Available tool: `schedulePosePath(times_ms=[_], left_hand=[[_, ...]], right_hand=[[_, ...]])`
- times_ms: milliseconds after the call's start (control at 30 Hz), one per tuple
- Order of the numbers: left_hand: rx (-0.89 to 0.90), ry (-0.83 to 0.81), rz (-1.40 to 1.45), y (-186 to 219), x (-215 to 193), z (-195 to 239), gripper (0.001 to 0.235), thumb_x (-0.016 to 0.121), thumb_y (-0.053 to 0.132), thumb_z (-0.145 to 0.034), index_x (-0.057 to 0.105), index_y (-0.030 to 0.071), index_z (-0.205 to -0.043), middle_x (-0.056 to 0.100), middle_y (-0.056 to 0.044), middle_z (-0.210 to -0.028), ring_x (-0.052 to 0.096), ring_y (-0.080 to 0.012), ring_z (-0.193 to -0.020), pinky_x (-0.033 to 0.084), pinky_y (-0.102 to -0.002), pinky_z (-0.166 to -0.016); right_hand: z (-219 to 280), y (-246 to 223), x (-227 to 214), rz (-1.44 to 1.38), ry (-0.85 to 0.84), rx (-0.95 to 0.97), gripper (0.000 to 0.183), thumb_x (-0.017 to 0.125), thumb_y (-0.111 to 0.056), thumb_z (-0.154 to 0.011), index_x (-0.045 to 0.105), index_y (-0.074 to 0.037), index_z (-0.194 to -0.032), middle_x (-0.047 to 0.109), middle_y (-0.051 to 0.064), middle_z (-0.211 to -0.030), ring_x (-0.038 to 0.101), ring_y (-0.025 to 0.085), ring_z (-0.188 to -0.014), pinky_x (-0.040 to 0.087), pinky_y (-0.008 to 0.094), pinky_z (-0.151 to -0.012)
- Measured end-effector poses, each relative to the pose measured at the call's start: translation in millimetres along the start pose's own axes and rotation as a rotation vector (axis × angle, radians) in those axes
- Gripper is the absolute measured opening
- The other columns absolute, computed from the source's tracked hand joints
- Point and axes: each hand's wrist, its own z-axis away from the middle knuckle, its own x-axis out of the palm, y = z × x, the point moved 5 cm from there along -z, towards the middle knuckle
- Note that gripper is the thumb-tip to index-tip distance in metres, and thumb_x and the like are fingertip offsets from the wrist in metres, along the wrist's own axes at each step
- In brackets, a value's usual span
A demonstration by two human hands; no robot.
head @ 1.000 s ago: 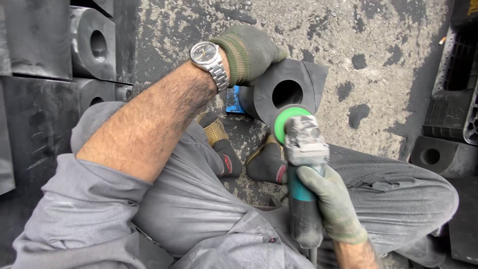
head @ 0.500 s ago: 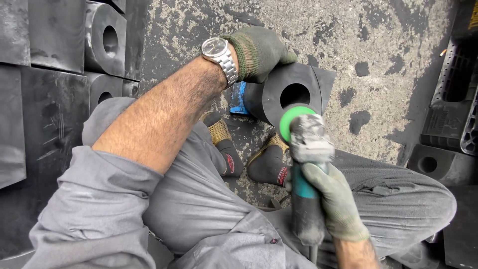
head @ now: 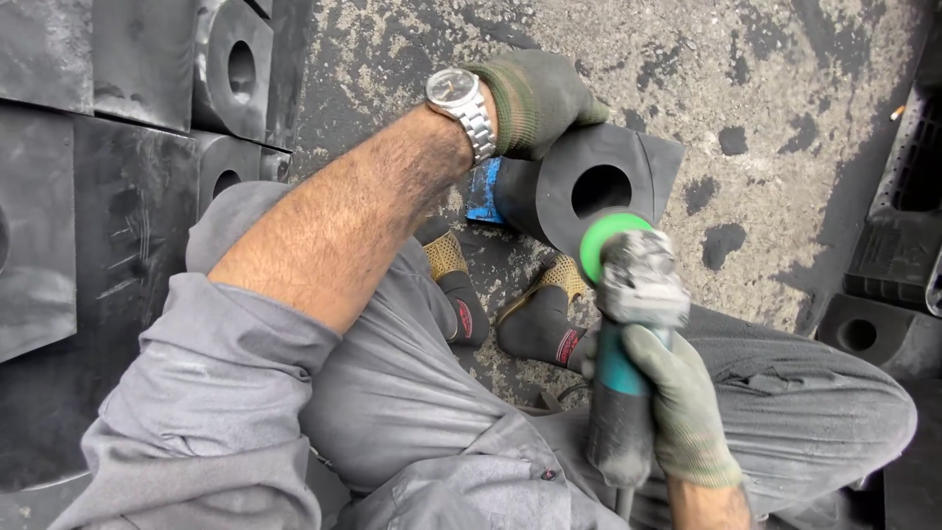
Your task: Using a hand-held angle grinder to smooth and shape black rubber industrial blocks.
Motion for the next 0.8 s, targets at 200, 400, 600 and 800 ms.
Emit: schedulePosePath(times_ms=[200, 400, 600, 800], left_hand=[[0.105, 0.069, -0.005, -13, 13, -16, 0.083, 0.084, -0.003, -0.065, 0.063, 0.03, -0.138, 0.071, -0.006, -0.121, 0.069, -0.0297, -0.107, 0.057, -0.043, -0.09], [0.065, 0.095, 0.054, -11, 12, -9, 0.07, 0.077, -0.004, -0.078, 0.067, 0.034, -0.136, 0.074, -0.001, -0.123, 0.072, -0.026, -0.109, 0.058, -0.042, -0.091], [0.109, 0.051, -0.008, -7, 0, -4, 0.073, 0.08, -0.002, -0.072, 0.064, 0.03, -0.136, 0.07, -0.007, -0.121, 0.067, -0.0308, -0.109, 0.054, -0.044, -0.092], [0.113, 0.179, 0.093, -25, 14, -10, 0.071, 0.079, -0.007, -0.068, 0.069, 0.025, -0.131, 0.071, -0.007, -0.123, 0.069, -0.027, -0.109, 0.056, -0.041, -0.092]], right_hand=[[-26, -12, 41, 0.237, -0.166, -0.029, 0.046, 0.067, -0.035, -0.095, 0.065, 0.006, -0.115, 0.073, 0.013, -0.09, 0.069, 0.018, -0.077, 0.058, 0.032, -0.071], [-6, -6, 18, 0.128, -0.045, 0.005, 0.047, 0.066, -0.037, -0.09, 0.065, 0.003, -0.115, 0.075, 0.014, -0.09, 0.072, 0.02, -0.076, 0.059, 0.032, -0.069], [-23, -17, 42, 0.087, -0.119, -0.036, 0.049, 0.067, -0.036, -0.091, 0.06, 0.001, -0.122, 0.073, 0.014, -0.092, 0.072, 0.021, -0.074, 0.06, 0.034, -0.064], [-23, -22, 50, 0.159, -0.209, -0.065, 0.05, 0.069, -0.035, -0.096, 0.056, 0.002, -0.127, 0.069, 0.016, -0.091, 0.067, 0.021, -0.073, 0.057, 0.034, -0.064]])
